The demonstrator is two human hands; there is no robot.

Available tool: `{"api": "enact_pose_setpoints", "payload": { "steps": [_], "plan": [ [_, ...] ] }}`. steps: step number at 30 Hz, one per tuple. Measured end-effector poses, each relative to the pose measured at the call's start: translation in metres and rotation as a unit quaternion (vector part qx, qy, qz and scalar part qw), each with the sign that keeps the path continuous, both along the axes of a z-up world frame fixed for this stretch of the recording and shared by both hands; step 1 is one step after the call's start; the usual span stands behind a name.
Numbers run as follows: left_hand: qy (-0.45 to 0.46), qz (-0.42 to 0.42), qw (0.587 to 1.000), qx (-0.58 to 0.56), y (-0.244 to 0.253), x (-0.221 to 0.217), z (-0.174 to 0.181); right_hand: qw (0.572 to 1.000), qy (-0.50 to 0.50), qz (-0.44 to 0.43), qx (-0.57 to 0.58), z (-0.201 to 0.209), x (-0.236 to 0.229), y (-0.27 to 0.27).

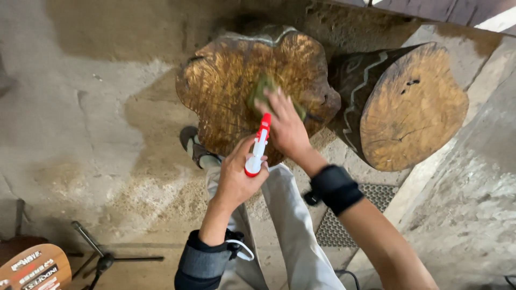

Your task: The person sprays a cleaning solution onto a wooden table and several small stools, then wipes each surface with a cloth. The person moves between items, repeating the spray-and-wipe sequence on each piece of furniture.

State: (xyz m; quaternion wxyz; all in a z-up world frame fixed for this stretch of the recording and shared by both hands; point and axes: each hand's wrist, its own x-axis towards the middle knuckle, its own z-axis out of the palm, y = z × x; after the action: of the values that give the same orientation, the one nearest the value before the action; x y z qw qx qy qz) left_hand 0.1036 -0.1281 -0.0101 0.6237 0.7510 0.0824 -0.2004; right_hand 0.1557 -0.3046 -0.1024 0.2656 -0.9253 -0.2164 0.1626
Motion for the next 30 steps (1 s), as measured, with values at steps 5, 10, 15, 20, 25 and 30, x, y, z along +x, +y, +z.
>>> {"api": "enact_pose_setpoints", "payload": {
  "steps": [5, 10, 15, 20, 25, 30],
  "plan": [
    [-0.023, -0.018, 1.0, 0.005, 0.011, 0.004, 0.004, 0.994, 0.039, 0.048, -0.094, -0.011, -0.035, -0.08],
    [-0.023, -0.017, 0.999, -0.021, 0.034, 0.002, 0.0, 0.989, -0.013, -0.092, -0.117, -0.023, 0.005, -0.1],
    [-0.019, -0.01, 1.0, 0.008, 0.063, -0.006, -0.002, 0.948, -0.062, -0.299, -0.084, -0.03, 0.034, 0.0],
    [-0.023, -0.008, 0.999, 0.022, 0.09, -0.006, 0.002, 0.99, -0.011, -0.138, -0.025, -0.001, -0.012, 0.06],
    [-0.018, -0.008, 0.999, 0.038, 0.113, -0.008, 0.002, 0.995, 0.054, -0.007, -0.084, 0.018, -0.038, 0.029],
    [-0.025, 0.026, 0.999, 0.029, 0.127, -0.005, 0.002, 0.98, 0.037, -0.188, 0.056, 0.062, -0.016, 0.002]
  ]
}}
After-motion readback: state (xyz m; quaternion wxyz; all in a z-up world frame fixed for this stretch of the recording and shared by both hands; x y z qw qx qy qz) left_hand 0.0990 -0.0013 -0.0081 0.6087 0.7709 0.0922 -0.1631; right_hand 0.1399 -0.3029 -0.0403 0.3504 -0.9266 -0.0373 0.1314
